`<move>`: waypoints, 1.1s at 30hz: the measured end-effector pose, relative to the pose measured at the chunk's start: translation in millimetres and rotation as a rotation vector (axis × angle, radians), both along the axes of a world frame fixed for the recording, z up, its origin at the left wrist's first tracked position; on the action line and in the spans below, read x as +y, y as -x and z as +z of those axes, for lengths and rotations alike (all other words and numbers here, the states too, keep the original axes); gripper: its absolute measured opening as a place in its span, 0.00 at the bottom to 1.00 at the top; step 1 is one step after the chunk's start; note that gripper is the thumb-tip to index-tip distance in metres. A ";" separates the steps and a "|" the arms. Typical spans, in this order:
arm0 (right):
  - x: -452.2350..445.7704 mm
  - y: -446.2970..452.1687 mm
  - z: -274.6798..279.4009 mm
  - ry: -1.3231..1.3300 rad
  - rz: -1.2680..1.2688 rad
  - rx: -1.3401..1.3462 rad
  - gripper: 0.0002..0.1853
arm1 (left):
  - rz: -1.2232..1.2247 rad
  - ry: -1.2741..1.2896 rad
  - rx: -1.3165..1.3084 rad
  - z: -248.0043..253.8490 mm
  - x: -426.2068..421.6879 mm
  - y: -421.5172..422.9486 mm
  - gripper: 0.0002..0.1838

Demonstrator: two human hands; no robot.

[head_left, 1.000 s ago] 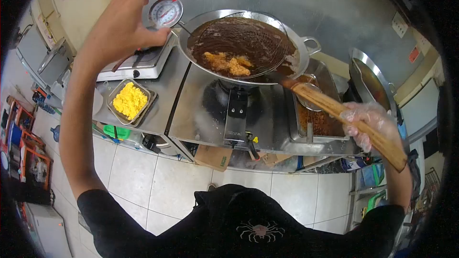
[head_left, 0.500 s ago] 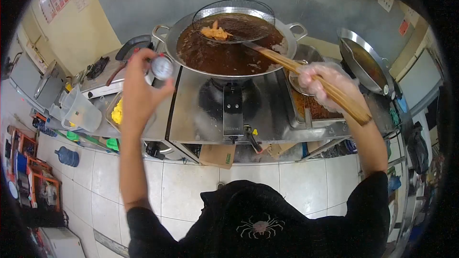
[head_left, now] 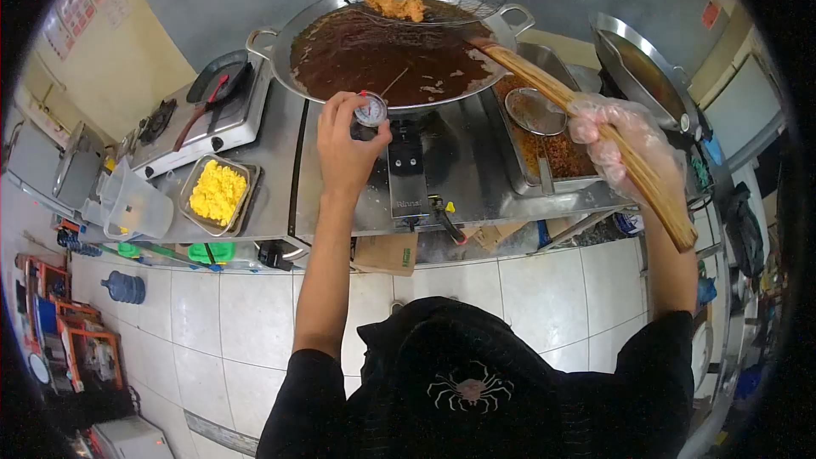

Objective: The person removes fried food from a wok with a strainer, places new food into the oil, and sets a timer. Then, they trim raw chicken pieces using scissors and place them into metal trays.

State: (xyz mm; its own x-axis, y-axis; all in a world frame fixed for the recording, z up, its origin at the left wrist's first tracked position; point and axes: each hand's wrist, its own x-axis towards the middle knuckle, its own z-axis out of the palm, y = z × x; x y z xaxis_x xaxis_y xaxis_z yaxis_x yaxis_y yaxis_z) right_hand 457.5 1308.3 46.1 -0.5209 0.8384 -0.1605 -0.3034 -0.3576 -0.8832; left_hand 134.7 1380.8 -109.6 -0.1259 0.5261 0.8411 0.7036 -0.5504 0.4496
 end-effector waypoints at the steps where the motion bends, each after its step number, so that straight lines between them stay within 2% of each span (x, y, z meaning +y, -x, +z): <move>1: -9.0 -3.1 1.1 -0.030 -0.068 -0.034 0.09 | -0.013 0.022 -0.010 -1.0 2.0 -0.5 0.20; 5: -35.7 -22.5 6.6 -0.061 -0.269 -0.194 0.10 | 0.011 0.024 0.062 0.1 6.5 -6.4 0.20; 7: -50.7 -30.0 2.5 -0.064 -0.409 -0.138 0.11 | -0.011 0.024 0.042 -4.6 13.1 -11.3 0.20; 9: -64.2 -46.0 -3.5 -0.186 -0.344 -0.099 0.12 | 0.181 0.019 0.222 -7.8 15.3 -16.3 0.20; 10: -76.5 -46.8 -1.8 -0.134 -0.498 -0.115 0.17 | 0.194 0.038 0.209 -9.8 14.7 -18.5 0.22; 11: -85.0 -53.1 -3.9 -0.133 -0.509 -0.131 0.17 | 0.181 0.041 0.196 -9.2 14.4 -20.9 0.22; 13: -101.2 -77.4 -15.9 0.008 -0.497 0.008 0.22 | 0.277 0.032 0.238 -10.3 10.0 -24.2 0.25; 15: -125.1 -98.6 -33.7 0.084 -0.669 0.080 0.26 | 0.308 0.072 0.239 -15.8 -6.1 -25.5 0.27; 17: -147.4 -108.0 -46.3 0.084 -0.641 0.157 0.27 | 0.184 0.099 0.156 -30.1 -28.8 -22.5 0.26; 19: -160.0 -100.5 -50.3 0.190 -0.664 0.120 0.28 | 0.067 0.217 0.101 -67.7 -56.8 -14.5 0.25; 23: -179.5 -90.2 -76.8 0.181 -0.818 0.032 0.28 | -0.121 0.555 0.007 -145.5 -118.7 1.4 0.22; 25: -174.5 -81.3 -78.0 0.315 -0.823 -0.081 0.30 | -0.144 0.695 -0.072 -169.6 -139.7 -1.8 0.13; 27: -168.7 -80.4 -85.5 0.319 -0.781 -0.050 0.28 | -0.272 1.134 -0.264 -182.3 -152.1 -6.1 0.10; 29: -161.3 -85.0 -100.3 0.385 -0.792 -0.226 0.25 | -0.350 0.950 -0.030 -183.9 -154.0 -20.7 0.16; 30: -158.8 -92.1 -111.9 0.368 -0.735 -0.034 0.23 | -0.404 0.933 -0.035 -179.9 -152.8 -32.1 0.19; 31: -156.4 -97.8 -119.0 0.362 -0.722 -0.005 0.23 | -0.461 0.919 -0.039 -176.1 -150.7 -48.5 0.22; 32: -155.5 -103.1 -124.3 0.336 -0.729 -0.135 0.24 | -0.446 0.909 -0.013 -174.5 -151.0 -67.4 0.22; 33: -158.6 -112.0 -129.7 0.305 -0.741 -0.260 0.25 | -0.437 0.907 0.155 -173.1 -148.8 -87.3 0.24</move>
State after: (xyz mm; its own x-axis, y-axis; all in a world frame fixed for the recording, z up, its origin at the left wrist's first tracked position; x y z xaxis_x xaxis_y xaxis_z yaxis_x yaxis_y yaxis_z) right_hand 569.5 1149.6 -83.6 0.2318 0.8496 -0.4738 -0.3540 -0.3800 -0.8546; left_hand 222.0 1232.0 -282.7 0.3062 0.9474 0.0927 0.6086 -0.2697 0.7462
